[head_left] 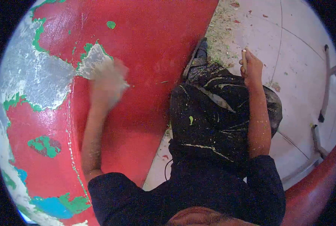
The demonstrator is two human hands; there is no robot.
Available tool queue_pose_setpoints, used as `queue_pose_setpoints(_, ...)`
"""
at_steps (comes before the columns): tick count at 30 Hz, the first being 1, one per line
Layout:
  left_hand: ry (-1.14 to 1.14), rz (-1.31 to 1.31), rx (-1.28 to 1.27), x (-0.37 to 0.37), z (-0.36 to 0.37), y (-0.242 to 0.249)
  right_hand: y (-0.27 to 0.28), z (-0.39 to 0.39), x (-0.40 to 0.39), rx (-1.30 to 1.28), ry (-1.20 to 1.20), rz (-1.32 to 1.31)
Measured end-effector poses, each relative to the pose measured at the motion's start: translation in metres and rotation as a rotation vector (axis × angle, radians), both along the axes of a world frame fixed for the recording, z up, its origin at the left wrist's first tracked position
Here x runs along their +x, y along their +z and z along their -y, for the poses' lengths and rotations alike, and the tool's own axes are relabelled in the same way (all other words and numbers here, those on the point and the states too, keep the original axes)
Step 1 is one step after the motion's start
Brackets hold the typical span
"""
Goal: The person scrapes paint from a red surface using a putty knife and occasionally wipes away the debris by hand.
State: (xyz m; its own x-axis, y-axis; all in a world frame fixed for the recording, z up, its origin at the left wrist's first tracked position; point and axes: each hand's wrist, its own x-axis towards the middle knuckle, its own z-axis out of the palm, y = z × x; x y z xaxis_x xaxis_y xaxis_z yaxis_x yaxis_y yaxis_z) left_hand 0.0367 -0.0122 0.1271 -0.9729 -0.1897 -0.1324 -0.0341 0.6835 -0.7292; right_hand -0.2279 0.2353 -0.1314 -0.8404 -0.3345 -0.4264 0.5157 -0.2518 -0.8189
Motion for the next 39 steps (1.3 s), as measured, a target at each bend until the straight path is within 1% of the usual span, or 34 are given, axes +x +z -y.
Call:
queue_pose_setpoints(1,-0.141,-0.223,-0.311,0.01,0.014,0.02,0.005,0.002,0.0,0.006,0.006,0.008)
queue_pose_setpoints(3,-0.042,-0.576,-0.652,-0.004,-0.002,0.047,0.009,0.003,0.002,-0.012,0.041,0.008)
queue_pose_setpoints(5,0.097,-0.503,-0.603,-0.004,-0.001,0.029,0.008,0.002,0.002,-0.063,0.076,-0.018)
queue_pose_setpoints(6,0.16,-0.479,-0.577,-0.006,0.003,0.014,-0.001,0.002,0.0,-0.044,0.082,-0.143)
queue_pose_setpoints(8,0.016,-0.314,-0.089,-0.004,0.018,-0.04,-0.035,0.006,-0.007,-0.01,0.092,-0.37)
queue_pose_setpoints(9,-0.038,-0.026,-0.073,0.003,0.039,-0.074,-0.053,0.007,-0.011,0.008,0.092,-0.465)
queue_pose_setpoints(10,-0.079,0.267,0.019,0.012,0.04,-0.093,-0.072,0.006,-0.017,0.026,0.087,-0.527)
queue_pose_setpoints(12,-0.091,0.152,0.128,0.012,0.04,-0.075,-0.053,0.004,-0.019,0.042,0.05,-0.422)
queue_pose_setpoints(13,-0.095,0.093,0.186,0.01,0.042,-0.064,-0.022,0.001,-0.006,0.038,0.03,-0.249)
queue_pose_setpoints(14,-0.043,-0.019,0.052,0.002,0.034,-0.035,-0.003,-0.001,0.003,0.035,0.017,-0.072)
queue_pose_setpoints(15,0.015,-0.128,-0.08,-0.005,0.021,0.002,-0.016,-0.001,-0.001,0.06,0.053,-0.221)
queue_pose_setpoints(16,0.087,-0.201,-0.281,-0.006,0.023,0.029,-0.045,0.001,-0.01,0.087,0.091,-0.367)
queue_pose_setpoints(17,0.102,-0.358,-0.239,-0.002,0.011,0.063,-0.046,0.002,-0.009,0.088,0.109,-0.367)
queue_pose_setpoints(18,0.089,-0.439,-0.398,0.002,0.016,0.087,-0.046,0.003,-0.008,0.089,0.126,-0.367)
queue_pose_setpoints(19,0.053,-0.536,-0.542,0.007,0.018,0.109,-0.023,0.003,0.001,0.065,0.124,-0.222)
queue_pose_setpoints(20,0.084,-0.619,-0.603,0.01,0.014,0.126,-0.009,0.004,0.007,0.045,0.122,-0.074)
queue_pose_setpoints(21,0.115,-0.7,-0.664,0.015,0.012,0.133,-0.009,0.006,0.008,0.045,0.122,-0.093)
queue_pose_setpoints(24,0.067,-0.847,-0.578,0.026,0.02,0.104,-0.023,0.015,0.012,0.066,0.125,-0.122)
queue_pose_setpoints(25,0.134,-0.78,-0.6,0.026,0.016,0.085,-0.028,0.018,0.012,0.087,0.132,-0.118)
queue_pose_setpoints(27,0.285,-0.54,-0.437,0.024,0.006,0.045,-0.025,0.015,0.011,0.109,0.134,-0.085)
queue_pose_setpoints(29,0.023,-0.395,-0.323,0.036,0.024,-0.01,-0.043,0.015,0.008,0.151,0.187,-0.295)
queue_pose_setpoints(30,-0.04,-0.341,-0.125,0.042,0.026,-0.033,-0.049,0.014,0.006,0.174,0.214,-0.396)
queue_pose_setpoints(31,-0.109,-0.285,0.071,0.044,0.018,-0.042,-0.027,0.016,0.014,0.146,0.171,-0.167)
queue_pose_setpoints(33,0.284,0.32,0.482,0.032,-0.002,-0.045,-0.016,0.021,0.024,0.151,0.222,-0.505)
queue_pose_setpoints(35,0.34,-0.111,1.021,0.036,-0.018,-0.064,0.01,0.032,0.038,0.005,0.296,-0.474)
queue_pose_setpoints(36,0.366,-0.324,1.288,0.037,-0.022,-0.075,0.036,0.039,0.058,-0.14,0.338,-0.255)
queue_pose_setpoints(38,0.23,-0.851,1.581,0.015,-0.026,-0.113,0.091,0.054,0.114,-0.121,0.427,-0.322)
queue_pose_setpoints(39,0.156,-1.122,1.705,0.002,-0.028,-0.125,0.105,0.066,0.138,-0.149,0.442,-0.362)
